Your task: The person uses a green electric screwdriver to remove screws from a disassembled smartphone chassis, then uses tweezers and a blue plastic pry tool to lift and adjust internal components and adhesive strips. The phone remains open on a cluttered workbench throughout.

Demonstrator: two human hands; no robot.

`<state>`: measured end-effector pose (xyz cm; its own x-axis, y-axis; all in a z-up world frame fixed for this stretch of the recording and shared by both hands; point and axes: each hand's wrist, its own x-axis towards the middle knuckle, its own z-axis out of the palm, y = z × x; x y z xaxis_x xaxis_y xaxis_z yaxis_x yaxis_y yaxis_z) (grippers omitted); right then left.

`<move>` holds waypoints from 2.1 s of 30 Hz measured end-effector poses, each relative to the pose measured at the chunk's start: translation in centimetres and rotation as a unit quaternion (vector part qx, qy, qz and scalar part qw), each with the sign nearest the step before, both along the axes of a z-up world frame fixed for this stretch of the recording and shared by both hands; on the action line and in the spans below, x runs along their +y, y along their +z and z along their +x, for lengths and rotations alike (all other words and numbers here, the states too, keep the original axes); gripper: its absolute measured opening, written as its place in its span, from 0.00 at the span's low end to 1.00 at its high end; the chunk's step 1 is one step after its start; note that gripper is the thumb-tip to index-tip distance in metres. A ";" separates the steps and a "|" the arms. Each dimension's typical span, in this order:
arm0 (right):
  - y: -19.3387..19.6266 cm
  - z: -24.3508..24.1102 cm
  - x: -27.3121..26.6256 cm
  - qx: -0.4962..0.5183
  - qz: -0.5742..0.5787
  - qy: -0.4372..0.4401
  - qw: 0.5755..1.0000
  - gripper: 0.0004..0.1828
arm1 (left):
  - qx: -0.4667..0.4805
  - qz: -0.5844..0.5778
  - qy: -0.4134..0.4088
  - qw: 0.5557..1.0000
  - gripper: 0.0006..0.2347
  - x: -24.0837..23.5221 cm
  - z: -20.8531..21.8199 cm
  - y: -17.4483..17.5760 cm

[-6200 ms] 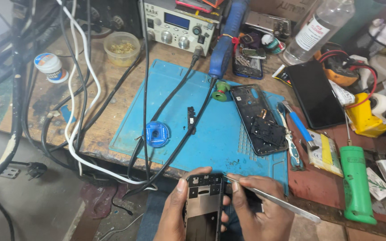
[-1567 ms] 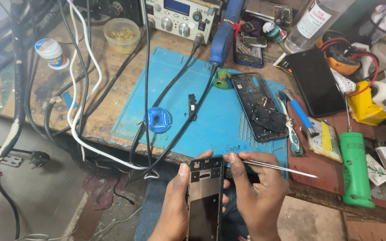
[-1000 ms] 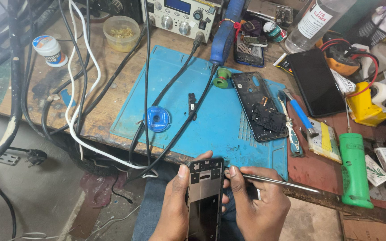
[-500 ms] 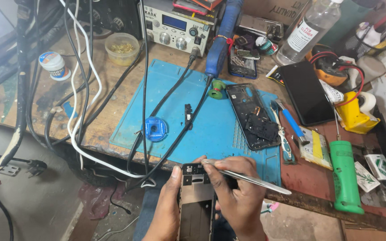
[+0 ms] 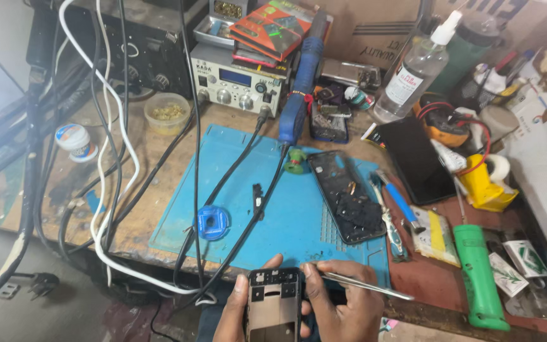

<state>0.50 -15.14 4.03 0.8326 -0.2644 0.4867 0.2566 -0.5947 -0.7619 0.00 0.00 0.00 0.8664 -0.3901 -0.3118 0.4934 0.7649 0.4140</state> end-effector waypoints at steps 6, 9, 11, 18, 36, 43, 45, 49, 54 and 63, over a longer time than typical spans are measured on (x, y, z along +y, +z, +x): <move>-1.9 -0.6 -0.8 0.025 0.154 0.063 0.986 0.12 | -0.042 0.033 -0.016 0.998 0.34 0.0 -0.3 -0.7; -1.9 -0.2 -0.9 0.035 0.184 0.060 0.981 0.12 | -0.040 -0.001 -0.020 0.999 0.33 0.3 -0.3 -0.7; -1.6 -0.1 -1.1 0.025 0.176 0.050 0.983 0.12 | -0.037 -0.015 -0.046 0.998 0.33 0.4 -0.2 -0.5; -1.4 -0.1 -1.3 -0.028 0.144 0.025 0.989 0.11 | -0.087 -0.064 -0.043 0.993 0.34 -1.2 0.2 -1.0; 0.4 -0.7 -2.3 0.034 0.154 0.078 0.984 0.12 | 0.036 0.018 -0.016 0.999 0.31 -1.7 -1.8 1.5; -0.2 -0.8 -2.2 0.036 0.231 0.046 0.971 0.13 | 0.019 0.039 -0.021 0.999 0.31 -1.8 -1.9 0.7; -0.4 -0.8 -2.1 0.033 0.217 0.036 0.975 0.13 | 0.021 0.033 -0.020 0.999 0.32 -1.9 -1.8 0.3; -0.8 -0.7 -1.9 0.028 0.213 0.028 0.976 0.12 | 0.012 0.043 -0.019 0.999 0.33 -1.9 -1.7 -0.1; -0.9 -0.6 -1.8 0.006 0.208 0.046 0.977 0.11 | 0.030 0.051 -0.016 0.998 0.30 -2.1 -1.7 0.0; -1.2 -0.6 -1.6 -0.018 0.174 0.051 0.983 0.12 | 0.009 0.019 -0.017 1.000 0.33 -2.3 -1.8 -0.8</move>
<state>-0.09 -16.71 2.84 0.8469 -0.3363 0.4118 0.3323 -0.2698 -0.9037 -1.76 -2.30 -0.83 0.8470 -0.4069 -0.3421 0.5264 0.7314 0.4335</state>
